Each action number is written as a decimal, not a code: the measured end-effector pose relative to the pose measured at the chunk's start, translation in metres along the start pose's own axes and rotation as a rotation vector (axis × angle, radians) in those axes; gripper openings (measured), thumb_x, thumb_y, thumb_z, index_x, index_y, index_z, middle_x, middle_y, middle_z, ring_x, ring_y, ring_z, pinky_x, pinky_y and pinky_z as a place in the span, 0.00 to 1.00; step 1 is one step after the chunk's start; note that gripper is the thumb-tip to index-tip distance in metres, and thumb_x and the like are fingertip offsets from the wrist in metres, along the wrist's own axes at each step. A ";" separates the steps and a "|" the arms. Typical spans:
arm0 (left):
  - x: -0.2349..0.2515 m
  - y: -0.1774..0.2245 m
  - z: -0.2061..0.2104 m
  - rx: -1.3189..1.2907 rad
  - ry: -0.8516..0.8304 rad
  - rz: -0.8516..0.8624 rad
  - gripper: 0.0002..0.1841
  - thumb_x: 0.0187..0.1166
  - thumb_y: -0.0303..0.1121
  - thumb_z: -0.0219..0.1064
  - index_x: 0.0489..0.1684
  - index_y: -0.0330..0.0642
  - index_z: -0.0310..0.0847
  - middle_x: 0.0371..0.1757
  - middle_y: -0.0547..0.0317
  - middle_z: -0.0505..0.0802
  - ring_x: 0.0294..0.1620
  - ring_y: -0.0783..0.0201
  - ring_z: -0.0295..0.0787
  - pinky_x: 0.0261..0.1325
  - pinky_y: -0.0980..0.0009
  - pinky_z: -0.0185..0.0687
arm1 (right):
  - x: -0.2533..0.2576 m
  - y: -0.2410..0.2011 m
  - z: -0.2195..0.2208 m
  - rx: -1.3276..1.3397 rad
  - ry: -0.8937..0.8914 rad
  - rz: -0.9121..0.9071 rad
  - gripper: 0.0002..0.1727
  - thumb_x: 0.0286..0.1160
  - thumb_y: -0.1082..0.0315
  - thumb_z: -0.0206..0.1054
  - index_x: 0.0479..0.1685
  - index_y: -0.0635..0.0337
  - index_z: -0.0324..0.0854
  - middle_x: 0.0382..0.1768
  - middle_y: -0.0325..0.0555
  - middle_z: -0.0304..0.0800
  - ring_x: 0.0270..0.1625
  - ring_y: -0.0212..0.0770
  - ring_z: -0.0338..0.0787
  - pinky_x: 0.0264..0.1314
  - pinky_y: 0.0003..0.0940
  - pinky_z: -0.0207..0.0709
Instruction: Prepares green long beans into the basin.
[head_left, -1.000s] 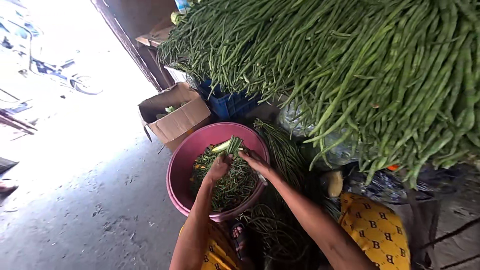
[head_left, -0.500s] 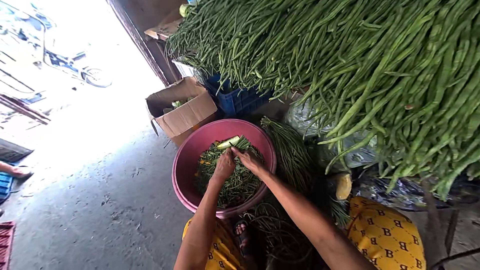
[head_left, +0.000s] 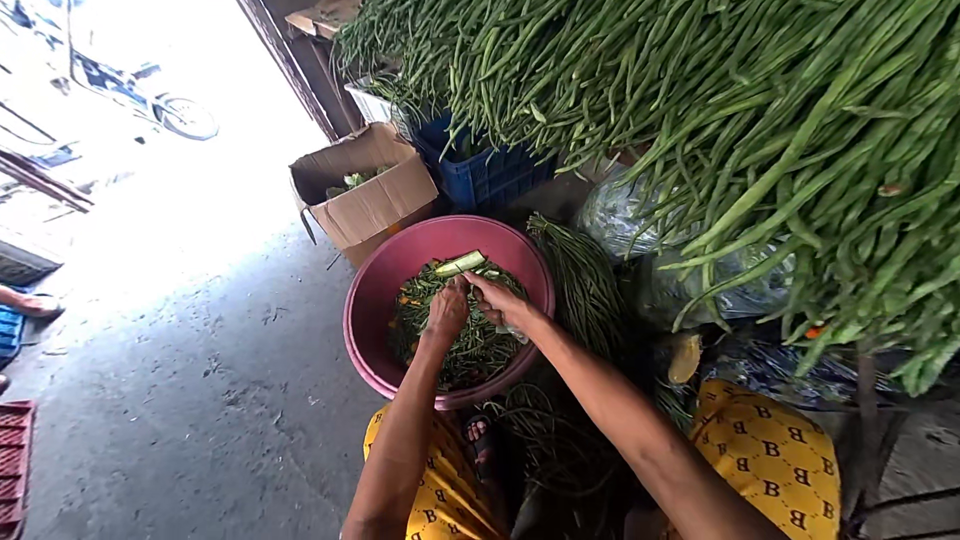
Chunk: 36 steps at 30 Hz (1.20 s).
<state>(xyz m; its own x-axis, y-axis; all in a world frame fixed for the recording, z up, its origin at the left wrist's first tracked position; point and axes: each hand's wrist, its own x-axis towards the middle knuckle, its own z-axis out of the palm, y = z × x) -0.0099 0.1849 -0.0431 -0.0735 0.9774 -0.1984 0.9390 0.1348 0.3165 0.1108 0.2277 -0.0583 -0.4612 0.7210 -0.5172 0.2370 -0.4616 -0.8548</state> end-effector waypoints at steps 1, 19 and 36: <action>0.001 0.000 0.000 -0.011 -0.006 -0.010 0.18 0.91 0.25 0.47 0.73 0.28 0.72 0.69 0.30 0.85 0.70 0.34 0.84 0.73 0.42 0.76 | 0.001 -0.002 -0.004 -0.003 -0.010 -0.001 0.30 0.90 0.37 0.48 0.25 0.51 0.69 0.12 0.30 0.62 0.10 0.26 0.60 0.13 0.19 0.55; -0.007 0.030 0.031 -0.627 -0.344 0.374 0.39 0.89 0.38 0.60 0.95 0.37 0.39 0.55 0.43 0.88 0.42 0.64 0.86 0.55 0.66 0.83 | -0.051 0.046 -0.065 -0.322 0.186 -0.402 0.21 0.88 0.58 0.62 0.66 0.65 0.78 0.45 0.52 0.85 0.35 0.36 0.80 0.41 0.35 0.77; -0.043 0.085 0.069 -0.938 -0.788 0.228 0.30 0.97 0.48 0.31 0.85 0.35 0.60 0.57 0.49 0.90 0.44 0.63 0.91 0.50 0.65 0.89 | -0.147 0.136 -0.087 -0.091 0.500 -0.263 0.19 0.90 0.61 0.60 0.63 0.70 0.77 0.40 0.44 0.82 0.34 0.27 0.78 0.42 0.25 0.76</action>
<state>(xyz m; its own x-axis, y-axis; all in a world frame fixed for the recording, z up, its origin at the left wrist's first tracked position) 0.0964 0.1431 -0.0721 0.5854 0.6736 -0.4512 0.2782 0.3559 0.8922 0.2855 0.1043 -0.1026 -0.0592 0.9726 -0.2250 0.2522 -0.2035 -0.9460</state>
